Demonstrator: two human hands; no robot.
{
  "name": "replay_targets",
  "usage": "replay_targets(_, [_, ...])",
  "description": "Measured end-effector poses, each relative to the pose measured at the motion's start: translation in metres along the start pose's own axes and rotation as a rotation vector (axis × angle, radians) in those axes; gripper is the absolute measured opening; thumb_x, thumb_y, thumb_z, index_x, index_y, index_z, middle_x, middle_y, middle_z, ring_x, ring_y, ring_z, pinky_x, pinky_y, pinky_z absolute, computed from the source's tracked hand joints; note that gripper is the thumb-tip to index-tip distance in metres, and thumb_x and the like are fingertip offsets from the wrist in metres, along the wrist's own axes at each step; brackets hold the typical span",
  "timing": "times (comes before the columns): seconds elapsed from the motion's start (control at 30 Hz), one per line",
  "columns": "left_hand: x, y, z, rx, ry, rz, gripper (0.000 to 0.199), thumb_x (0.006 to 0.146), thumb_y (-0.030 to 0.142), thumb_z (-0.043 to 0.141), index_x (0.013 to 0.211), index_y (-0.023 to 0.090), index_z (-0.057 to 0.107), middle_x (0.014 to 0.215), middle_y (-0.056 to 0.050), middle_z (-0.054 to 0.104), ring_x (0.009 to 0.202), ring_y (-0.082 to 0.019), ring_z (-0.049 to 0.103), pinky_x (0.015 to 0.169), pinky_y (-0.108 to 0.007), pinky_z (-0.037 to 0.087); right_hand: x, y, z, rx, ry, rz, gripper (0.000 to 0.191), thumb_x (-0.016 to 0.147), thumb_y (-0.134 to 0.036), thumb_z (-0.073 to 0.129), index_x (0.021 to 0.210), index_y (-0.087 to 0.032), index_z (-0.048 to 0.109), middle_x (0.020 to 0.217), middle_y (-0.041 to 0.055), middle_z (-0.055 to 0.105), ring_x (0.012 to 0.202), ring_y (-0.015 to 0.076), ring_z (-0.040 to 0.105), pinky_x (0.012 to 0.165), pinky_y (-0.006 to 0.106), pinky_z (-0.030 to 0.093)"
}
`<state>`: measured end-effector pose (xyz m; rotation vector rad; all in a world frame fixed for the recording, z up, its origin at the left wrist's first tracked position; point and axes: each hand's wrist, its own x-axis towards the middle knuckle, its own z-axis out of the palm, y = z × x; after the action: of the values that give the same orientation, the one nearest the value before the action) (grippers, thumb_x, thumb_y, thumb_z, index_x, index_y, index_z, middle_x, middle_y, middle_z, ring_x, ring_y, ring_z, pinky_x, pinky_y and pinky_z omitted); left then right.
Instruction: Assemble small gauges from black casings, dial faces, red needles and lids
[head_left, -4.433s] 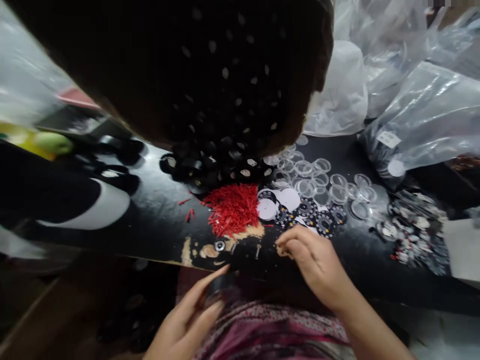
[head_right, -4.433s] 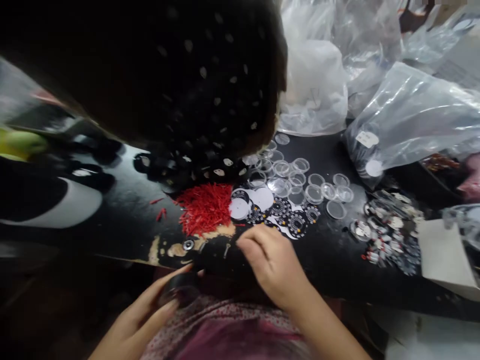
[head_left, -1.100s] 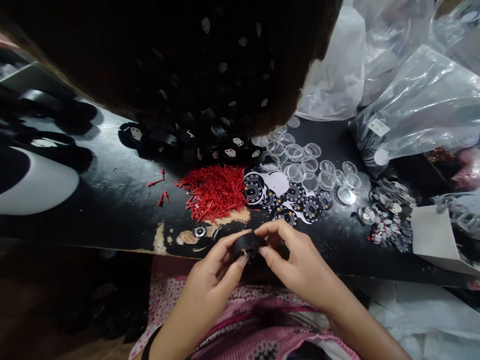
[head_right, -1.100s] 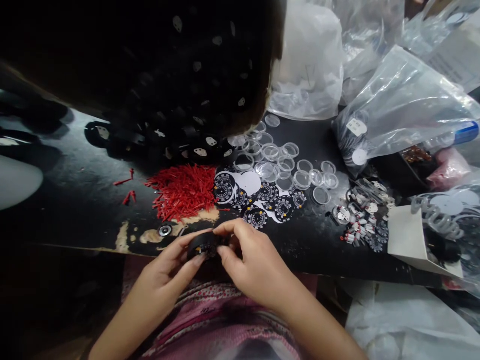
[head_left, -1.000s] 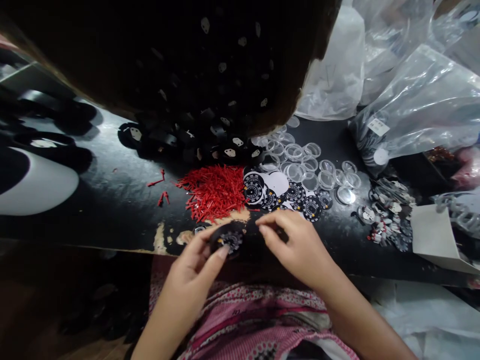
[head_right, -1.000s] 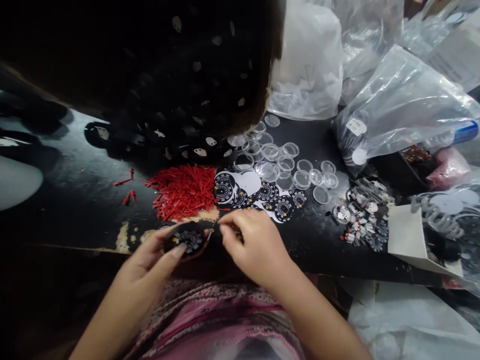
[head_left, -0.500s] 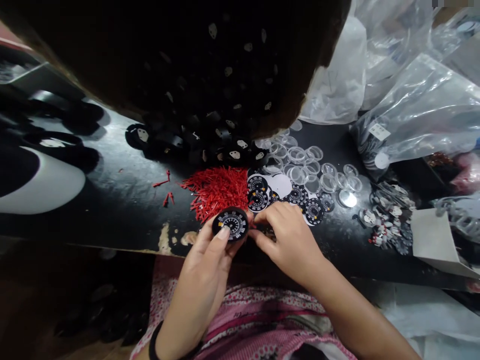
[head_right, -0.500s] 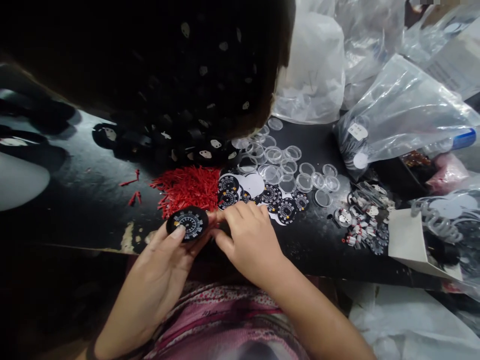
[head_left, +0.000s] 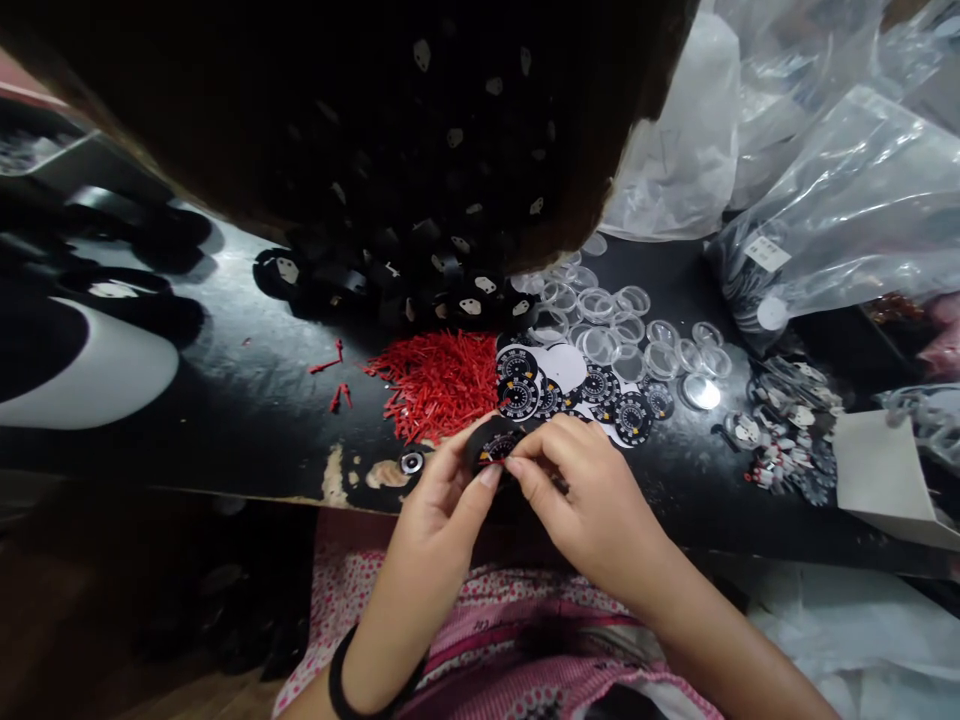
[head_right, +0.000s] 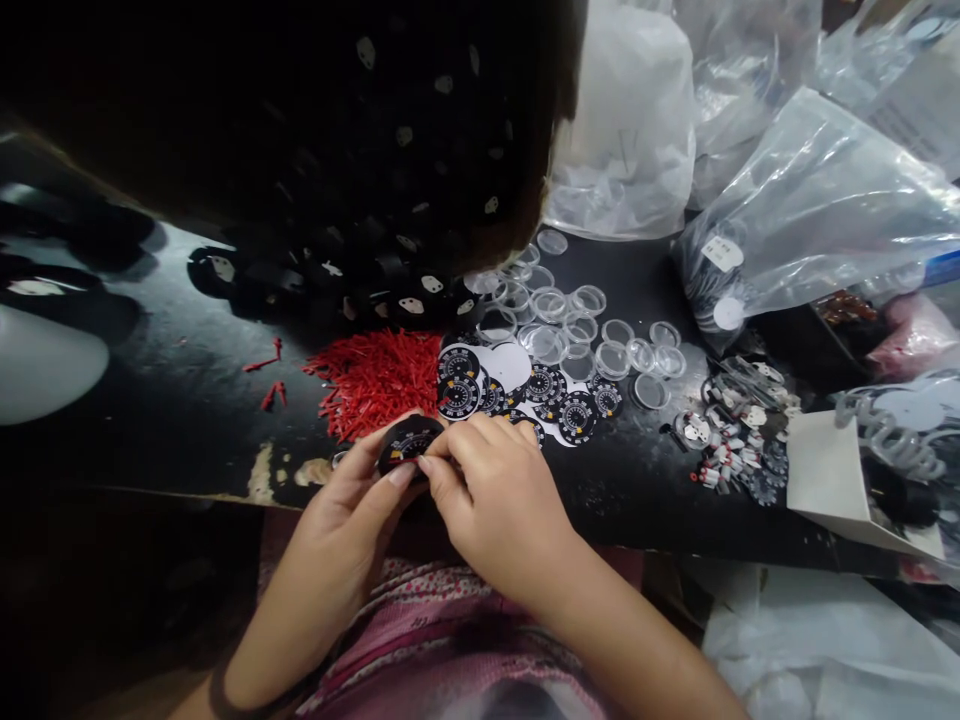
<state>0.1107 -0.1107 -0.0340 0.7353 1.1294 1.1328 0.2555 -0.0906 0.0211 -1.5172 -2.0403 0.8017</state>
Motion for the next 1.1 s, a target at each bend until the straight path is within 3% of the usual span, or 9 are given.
replay_targets(0.43, [-0.006, 0.024, 0.007, 0.183, 0.039, 0.137, 0.016, 0.081, 0.027, 0.070, 0.097, 0.025, 0.068, 0.113, -0.002, 0.075, 0.109, -0.023, 0.069, 0.101, -0.034, 0.051, -0.007, -0.002, -0.004, 0.244, -0.003, -0.016, 0.017, 0.095, -0.018, 0.055, 0.079, -0.020, 0.055, 0.081, 0.0001, 0.060, 0.077, 0.0132, 0.055, 0.069, 0.025, 0.042])
replay_targets(0.83, [-0.013, 0.026, 0.008, 0.374, 0.140, 0.189, 0.024, 0.078, 0.025, 0.070, 0.101, 0.027, 0.072, 0.106, -0.001, 0.075, 0.101, -0.025, 0.071, 0.095, -0.033, 0.054, -0.014, -0.009, 0.004, 0.168, -0.002, 0.059, 0.017, 0.096, -0.017, 0.052, 0.079, -0.020, 0.052, 0.078, 0.0003, 0.060, 0.071, 0.0136, 0.053, 0.065, 0.026, 0.040])
replay_targets(1.0, [-0.010, 0.023, 0.001, 0.313, 0.068, 0.139, 0.024, 0.080, 0.028, 0.072, 0.104, 0.028, 0.073, 0.113, -0.001, 0.074, 0.109, -0.025, 0.068, 0.102, -0.034, 0.050, -0.010, -0.007, 0.001, 0.160, -0.014, 0.107, 0.028, 0.092, -0.019, 0.058, 0.067, -0.021, 0.045, 0.064, -0.0045, 0.053, 0.058, 0.0107, 0.046, 0.059, 0.026, 0.034])
replay_targets(1.1, [-0.005, 0.017, -0.007, 0.142, -0.035, -0.035, 0.030, 0.082, 0.034, 0.073, 0.111, 0.031, 0.073, 0.117, -0.001, 0.073, 0.115, -0.025, 0.066, 0.104, -0.034, 0.049, -0.007, -0.002, -0.003, 0.100, -0.006, 0.040, 0.029, 0.089, -0.019, 0.062, 0.064, -0.020, 0.047, 0.063, -0.0041, 0.054, 0.060, 0.0112, 0.049, 0.062, 0.027, 0.035])
